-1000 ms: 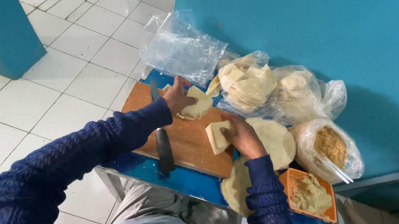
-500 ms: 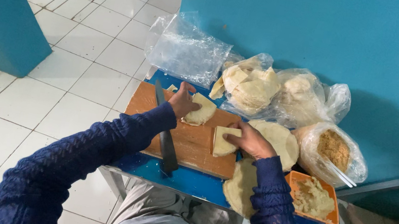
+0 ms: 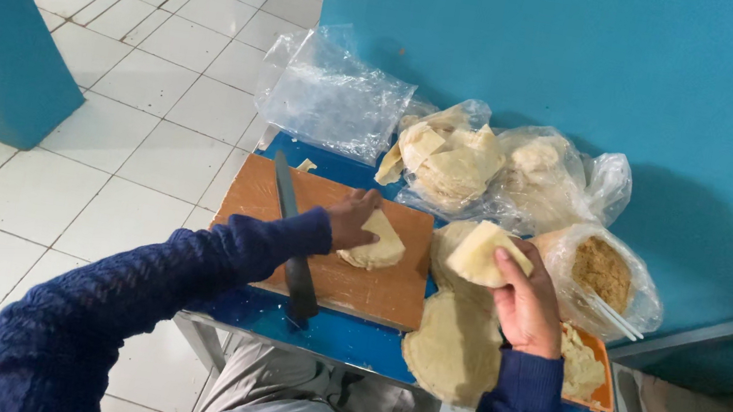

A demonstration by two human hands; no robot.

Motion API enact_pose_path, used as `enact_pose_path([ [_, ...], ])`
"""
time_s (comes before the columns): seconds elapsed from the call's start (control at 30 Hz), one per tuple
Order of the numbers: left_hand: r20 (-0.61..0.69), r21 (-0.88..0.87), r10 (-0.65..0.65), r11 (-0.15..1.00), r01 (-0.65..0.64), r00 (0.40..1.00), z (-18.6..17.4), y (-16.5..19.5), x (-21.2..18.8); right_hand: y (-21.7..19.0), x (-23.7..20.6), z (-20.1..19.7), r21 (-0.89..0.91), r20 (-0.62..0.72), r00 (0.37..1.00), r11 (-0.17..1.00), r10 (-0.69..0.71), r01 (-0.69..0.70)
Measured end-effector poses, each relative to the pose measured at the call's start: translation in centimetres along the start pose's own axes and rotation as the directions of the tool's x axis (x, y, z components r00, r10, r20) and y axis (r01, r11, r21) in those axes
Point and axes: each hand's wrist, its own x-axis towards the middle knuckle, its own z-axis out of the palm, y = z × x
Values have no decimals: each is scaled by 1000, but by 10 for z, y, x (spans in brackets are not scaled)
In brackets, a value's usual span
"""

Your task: The person sits at a small table and stretches thin dough sheets by hand, pulling and shaping each piece into a large thin round and stacking the finished sheets with a pile of completed ones. They occasionally use a knife to trim or cut dough pieces on a wooden board.

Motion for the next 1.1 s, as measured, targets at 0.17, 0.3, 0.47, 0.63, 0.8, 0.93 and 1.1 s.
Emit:
enact_pose_path([
  [0.17, -121, 308, 187, 941, -142, 975, 7, 56, 43, -13, -13, -25, 3, -202, 972, 993, -119, 122],
  [0.3, -81, 436, 295, 869, -233, 952, 46, 83, 96, -10, -22, -22, -5, -200, 973, 993, -113, 115],
  [0.47, -229, 408, 304, 893, -192, 925, 52, 96, 123, 1, -20, -13, -13, -206, 976, 998, -65, 64],
  [0.63, -269, 230, 329, 934, -272, 905, 22, 115, 125, 21, 35, 0, 89, -89, 996, 996, 20, -12],
  [0.8, -304, 432, 627, 762, -483, 717, 10, 126, 119, 34, 105, 21, -431, -77, 981, 893, -178, 128],
  [0.93, -399, 469, 664, 740, -482, 632, 13, 124, 112, 25, 131, 41, -975, 204, 809, -192, -551, 115],
  [1.1, -339, 406, 625, 771, -490, 703, -10, 132, 117, 8, 152, 80, -222, -31, 937, 917, -347, 332],
])
